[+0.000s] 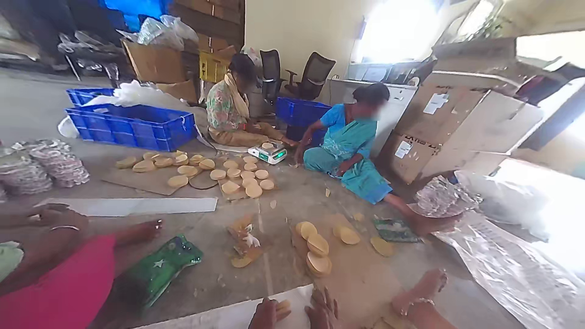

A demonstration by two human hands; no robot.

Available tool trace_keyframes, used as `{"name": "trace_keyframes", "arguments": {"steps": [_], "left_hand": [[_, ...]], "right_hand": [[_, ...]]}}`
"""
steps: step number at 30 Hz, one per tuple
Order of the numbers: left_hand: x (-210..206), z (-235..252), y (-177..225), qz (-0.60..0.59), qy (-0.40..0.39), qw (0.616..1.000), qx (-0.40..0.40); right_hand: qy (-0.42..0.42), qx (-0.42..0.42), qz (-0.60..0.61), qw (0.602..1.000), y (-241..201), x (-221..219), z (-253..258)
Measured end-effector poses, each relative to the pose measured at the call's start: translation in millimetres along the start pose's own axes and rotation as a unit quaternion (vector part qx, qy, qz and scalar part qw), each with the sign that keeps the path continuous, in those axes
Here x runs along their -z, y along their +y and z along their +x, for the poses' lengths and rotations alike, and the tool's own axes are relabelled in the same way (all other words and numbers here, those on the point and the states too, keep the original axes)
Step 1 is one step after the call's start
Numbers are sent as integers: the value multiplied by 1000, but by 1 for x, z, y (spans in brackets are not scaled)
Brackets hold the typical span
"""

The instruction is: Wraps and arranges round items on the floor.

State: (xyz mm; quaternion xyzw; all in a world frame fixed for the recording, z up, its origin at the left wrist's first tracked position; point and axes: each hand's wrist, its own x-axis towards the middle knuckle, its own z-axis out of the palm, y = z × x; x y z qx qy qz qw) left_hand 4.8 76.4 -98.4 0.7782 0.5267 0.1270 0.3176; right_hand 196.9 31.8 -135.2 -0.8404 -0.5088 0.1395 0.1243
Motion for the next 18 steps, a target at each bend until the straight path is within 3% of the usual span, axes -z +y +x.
{"name": "trace_keyframes", "arguments": {"steps": [6,10,12,14,18], "left_hand": [[-1,-4,-1,-11,19,1000,1],[-3,-6,-1,2,17,1000,-2],[-5,-7,-2,1,31,999,-9],[-3,-5,0,2,16,1000,3],[-1,-2,-1,-16,-3,1000,19]], "right_hand": [[96,74,37,992,7,-19,-3],[141,113,134,974,-13,6,-16],[139,78,225,961,-25,18,-14],[126,-21,323,938,-36,31,-8],[94,-135,301,939,-32,45,7]]}}
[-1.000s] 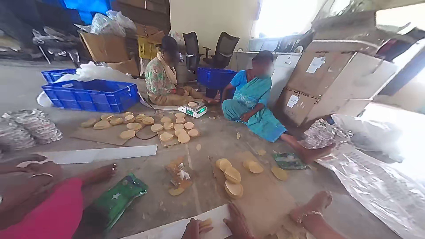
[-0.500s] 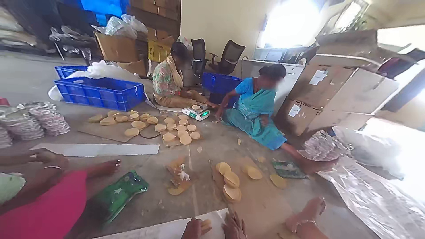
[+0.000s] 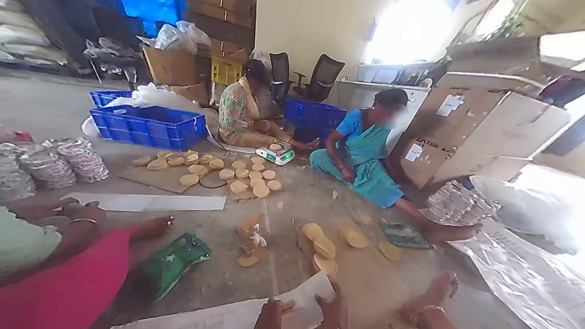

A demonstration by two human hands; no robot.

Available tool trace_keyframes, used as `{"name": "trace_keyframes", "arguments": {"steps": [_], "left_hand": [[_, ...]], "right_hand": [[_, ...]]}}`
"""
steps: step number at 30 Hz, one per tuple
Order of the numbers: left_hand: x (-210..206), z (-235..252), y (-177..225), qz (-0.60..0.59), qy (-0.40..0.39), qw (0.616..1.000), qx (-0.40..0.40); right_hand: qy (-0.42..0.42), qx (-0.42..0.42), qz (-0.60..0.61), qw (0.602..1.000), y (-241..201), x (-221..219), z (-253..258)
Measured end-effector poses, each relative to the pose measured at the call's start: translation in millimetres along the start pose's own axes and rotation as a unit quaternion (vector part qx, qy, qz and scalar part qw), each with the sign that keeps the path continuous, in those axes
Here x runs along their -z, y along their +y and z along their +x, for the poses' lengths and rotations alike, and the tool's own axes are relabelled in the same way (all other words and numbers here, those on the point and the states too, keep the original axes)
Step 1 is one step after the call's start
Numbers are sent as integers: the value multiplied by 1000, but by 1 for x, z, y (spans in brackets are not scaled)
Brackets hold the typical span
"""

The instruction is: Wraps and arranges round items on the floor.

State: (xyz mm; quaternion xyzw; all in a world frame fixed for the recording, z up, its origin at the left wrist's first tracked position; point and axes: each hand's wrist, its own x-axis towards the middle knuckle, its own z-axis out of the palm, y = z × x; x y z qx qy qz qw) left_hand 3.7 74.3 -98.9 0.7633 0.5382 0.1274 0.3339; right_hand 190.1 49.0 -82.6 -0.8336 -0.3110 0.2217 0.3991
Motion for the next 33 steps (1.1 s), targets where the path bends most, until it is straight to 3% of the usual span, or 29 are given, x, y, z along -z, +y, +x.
{"name": "trace_keyframes", "arguments": {"steps": [6,10,14,18,22,25,27,30,33], "left_hand": [[2,2,2,9,-17,1000,-5],[2,2,4,13,-21,1000,5],[2,3,8,32,-29,999,16],[4,1,8,28,-22,999,-19],[-4,2,0,-3,27,998,-64],[-3,2,-1,-4,31,997,-73],[15,-6,13,17,-14,999,-44],[84,-30,56,-22,-130,989,69],[100,-40,62,-90,-98,985,108]], "right_hand": [[-75,87,-221,968,-8,21,-4],[-70,137,-267,951,-3,18,-8],[-25,242,-306,921,7,16,-5],[26,370,-209,905,-9,8,-22],[-10,358,-52,932,-27,-12,-47],[-10,386,-66,920,-33,-26,-58],[-39,424,-120,897,-33,-29,-62],[-72,444,-142,882,-33,-30,-69],[-113,419,-121,892,-34,-27,-66]]}}
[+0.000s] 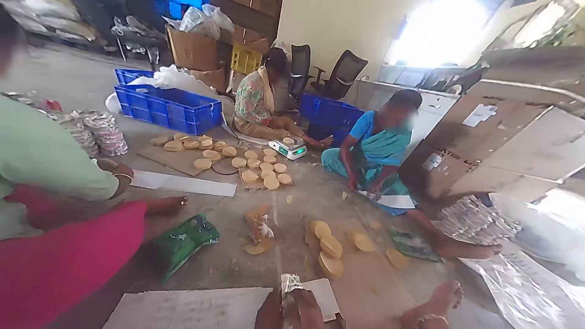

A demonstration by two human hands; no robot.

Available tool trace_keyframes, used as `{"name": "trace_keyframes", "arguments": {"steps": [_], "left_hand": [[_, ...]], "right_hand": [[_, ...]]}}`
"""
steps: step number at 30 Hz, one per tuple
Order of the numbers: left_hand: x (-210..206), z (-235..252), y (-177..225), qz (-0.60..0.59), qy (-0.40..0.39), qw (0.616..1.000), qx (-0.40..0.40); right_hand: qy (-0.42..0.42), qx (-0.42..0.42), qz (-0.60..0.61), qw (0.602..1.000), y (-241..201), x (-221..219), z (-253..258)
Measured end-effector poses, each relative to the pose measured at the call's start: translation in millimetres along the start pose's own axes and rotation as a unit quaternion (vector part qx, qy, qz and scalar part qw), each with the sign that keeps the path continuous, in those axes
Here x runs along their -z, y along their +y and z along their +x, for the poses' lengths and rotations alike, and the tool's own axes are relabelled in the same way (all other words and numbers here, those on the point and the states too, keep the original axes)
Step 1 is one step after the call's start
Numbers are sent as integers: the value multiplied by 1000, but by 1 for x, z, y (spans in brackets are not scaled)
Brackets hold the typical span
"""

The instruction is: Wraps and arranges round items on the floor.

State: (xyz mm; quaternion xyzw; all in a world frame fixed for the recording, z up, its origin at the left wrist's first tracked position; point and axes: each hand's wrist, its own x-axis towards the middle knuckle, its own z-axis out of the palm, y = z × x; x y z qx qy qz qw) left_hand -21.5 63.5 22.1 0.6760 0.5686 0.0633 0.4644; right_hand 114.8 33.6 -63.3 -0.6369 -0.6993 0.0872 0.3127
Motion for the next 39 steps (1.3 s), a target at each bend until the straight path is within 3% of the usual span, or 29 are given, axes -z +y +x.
{"name": "trace_keyframes", "arguments": {"steps": [7,11,12,13,14,17,22,29,33,39], "left_hand": [[-4,0,-5,-61,32,998,-14],[-5,11,-9,-64,-3,998,-4],[-17,25,-23,-45,-11,999,-24],[-43,47,-49,-27,35,996,-82],[-83,79,-85,-31,158,971,-177],[-105,107,-105,-85,133,974,-160],[-96,93,-94,-86,164,968,-168],[-80,78,-80,-92,134,979,-123],[-80,78,-79,-88,128,979,-131],[-82,77,-79,-94,138,977,-129]], "right_hand": [[-67,-46,-53,995,11,11,5],[-89,-5,-112,990,12,18,7],[-108,-1,-121,987,13,19,8],[-132,-7,-125,983,14,19,9],[-157,-21,-123,980,17,18,10],[-192,-62,-62,977,22,19,10],[-165,-130,17,978,33,24,10],[-66,-58,-35,995,56,23,4],[27,-42,-71,996,41,30,9],[-24,-107,70,992,6,6,14]]}}
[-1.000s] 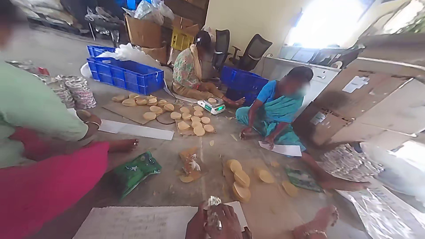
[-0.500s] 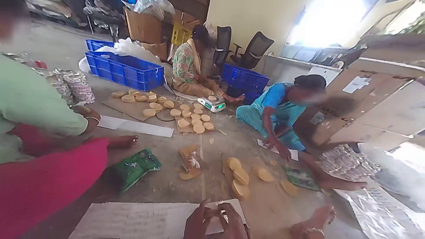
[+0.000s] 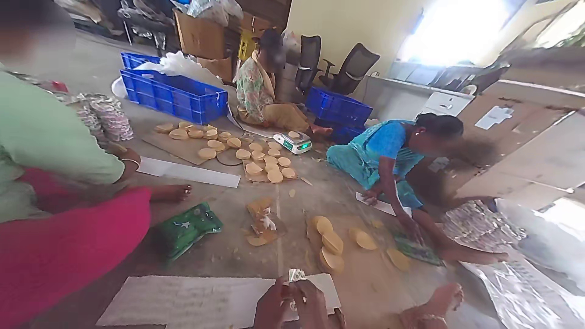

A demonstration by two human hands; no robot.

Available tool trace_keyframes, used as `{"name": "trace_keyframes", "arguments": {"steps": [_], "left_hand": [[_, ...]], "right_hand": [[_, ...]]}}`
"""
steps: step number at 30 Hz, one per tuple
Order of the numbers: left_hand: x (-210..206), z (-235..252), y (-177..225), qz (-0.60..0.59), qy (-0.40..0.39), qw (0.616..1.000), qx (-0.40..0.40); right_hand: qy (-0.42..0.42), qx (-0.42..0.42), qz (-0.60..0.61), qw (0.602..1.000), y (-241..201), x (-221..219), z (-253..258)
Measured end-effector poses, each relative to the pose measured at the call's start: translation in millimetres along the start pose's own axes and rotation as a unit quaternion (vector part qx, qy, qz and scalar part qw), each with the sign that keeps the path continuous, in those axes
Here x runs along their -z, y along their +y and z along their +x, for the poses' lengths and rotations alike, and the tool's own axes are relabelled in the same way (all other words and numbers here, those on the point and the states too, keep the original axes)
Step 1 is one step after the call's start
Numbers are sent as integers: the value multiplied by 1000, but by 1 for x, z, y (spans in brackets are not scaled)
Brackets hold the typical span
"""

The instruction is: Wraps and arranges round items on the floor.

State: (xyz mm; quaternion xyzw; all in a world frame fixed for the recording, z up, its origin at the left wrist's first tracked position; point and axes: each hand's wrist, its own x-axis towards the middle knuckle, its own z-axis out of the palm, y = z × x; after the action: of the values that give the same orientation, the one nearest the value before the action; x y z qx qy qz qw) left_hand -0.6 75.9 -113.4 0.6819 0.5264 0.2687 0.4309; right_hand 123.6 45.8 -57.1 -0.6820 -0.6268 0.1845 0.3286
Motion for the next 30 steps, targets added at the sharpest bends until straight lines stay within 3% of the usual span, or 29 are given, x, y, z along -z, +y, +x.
{"name": "trace_keyframes", "arguments": {"steps": [4,11,23,30], "left_hand": [[6,-3,6,9,-9,999,29],[2,1,-2,11,-17,1000,3],[5,2,-1,7,-41,999,15],[3,1,1,26,-20,999,-9]], "right_hand": [[-33,29,5,999,4,-3,-2],[-44,206,-54,976,40,2,3],[47,318,-126,938,55,-7,-10],[71,311,-155,935,50,-8,-7]]}}
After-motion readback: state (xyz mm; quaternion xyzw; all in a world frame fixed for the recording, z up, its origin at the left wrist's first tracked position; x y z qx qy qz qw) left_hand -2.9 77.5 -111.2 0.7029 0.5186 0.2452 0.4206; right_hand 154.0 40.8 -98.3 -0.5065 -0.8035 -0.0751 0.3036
